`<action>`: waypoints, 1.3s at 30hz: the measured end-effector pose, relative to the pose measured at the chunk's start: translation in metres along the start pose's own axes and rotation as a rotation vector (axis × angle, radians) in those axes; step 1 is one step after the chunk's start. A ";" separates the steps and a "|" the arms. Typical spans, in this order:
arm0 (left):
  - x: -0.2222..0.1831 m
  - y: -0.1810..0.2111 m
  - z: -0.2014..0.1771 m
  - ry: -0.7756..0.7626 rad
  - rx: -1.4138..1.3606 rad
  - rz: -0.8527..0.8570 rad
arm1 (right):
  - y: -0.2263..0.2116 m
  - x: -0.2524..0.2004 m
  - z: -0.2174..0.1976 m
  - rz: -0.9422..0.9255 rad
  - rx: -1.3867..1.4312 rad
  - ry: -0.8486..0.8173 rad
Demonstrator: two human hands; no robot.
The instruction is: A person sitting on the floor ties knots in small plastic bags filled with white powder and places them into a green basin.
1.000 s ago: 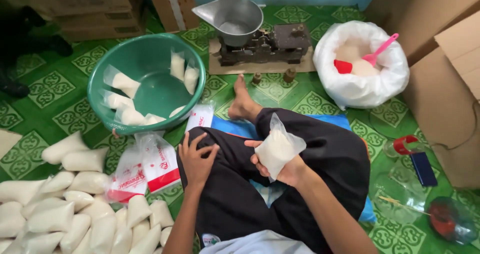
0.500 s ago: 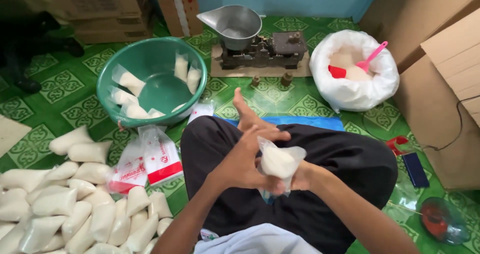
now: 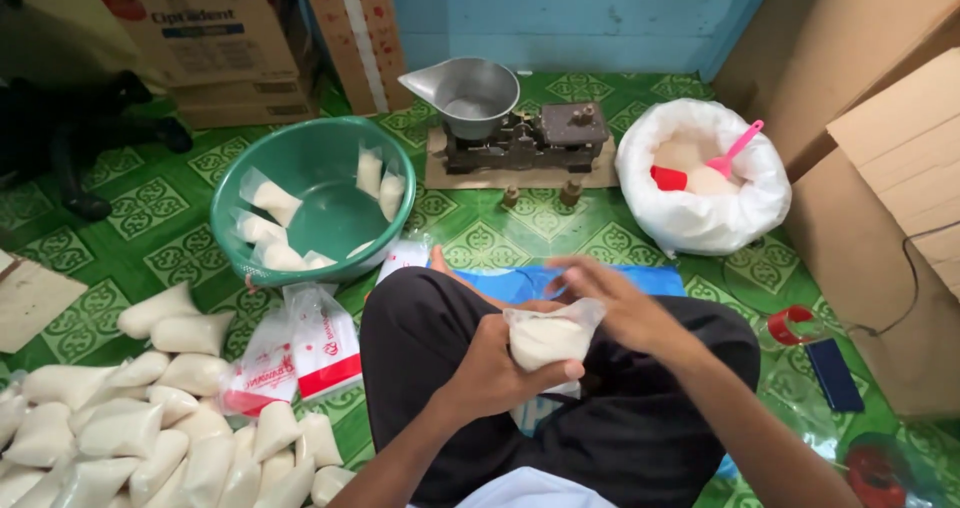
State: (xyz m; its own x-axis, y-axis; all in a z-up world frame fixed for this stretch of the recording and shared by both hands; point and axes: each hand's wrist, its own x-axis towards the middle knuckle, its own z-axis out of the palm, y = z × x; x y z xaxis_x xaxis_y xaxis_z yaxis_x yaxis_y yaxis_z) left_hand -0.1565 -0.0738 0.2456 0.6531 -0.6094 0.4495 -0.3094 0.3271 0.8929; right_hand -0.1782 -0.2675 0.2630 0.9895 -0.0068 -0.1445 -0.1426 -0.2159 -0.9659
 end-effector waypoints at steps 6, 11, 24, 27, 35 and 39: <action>0.018 0.003 -0.005 0.023 0.170 -0.214 | -0.096 -0.049 -0.032 -0.482 -0.435 0.019; 0.034 0.002 -0.007 0.009 0.121 -0.260 | -0.085 -0.026 -0.030 -0.490 -0.711 -0.002; 0.063 -0.030 -0.028 0.181 0.226 -0.232 | -0.087 0.040 -0.042 -0.352 -0.423 0.121; 0.067 -0.041 -0.034 0.224 0.239 -0.253 | -0.081 0.049 -0.028 -0.508 -0.585 0.164; 0.078 -0.038 -0.048 0.209 0.448 -0.048 | -0.051 0.093 0.012 -0.790 -1.025 0.314; 0.064 -0.051 -0.052 0.267 0.279 -0.169 | -0.042 0.104 0.016 -0.921 -1.239 0.401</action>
State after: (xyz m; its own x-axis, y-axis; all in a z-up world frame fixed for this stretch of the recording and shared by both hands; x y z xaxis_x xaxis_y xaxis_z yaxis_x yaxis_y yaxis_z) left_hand -0.0635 -0.0920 0.2276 0.8556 -0.4168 0.3068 -0.3342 0.0078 0.9425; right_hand -0.0701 -0.2436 0.2849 0.6933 0.3668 0.6203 0.3901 -0.9148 0.1049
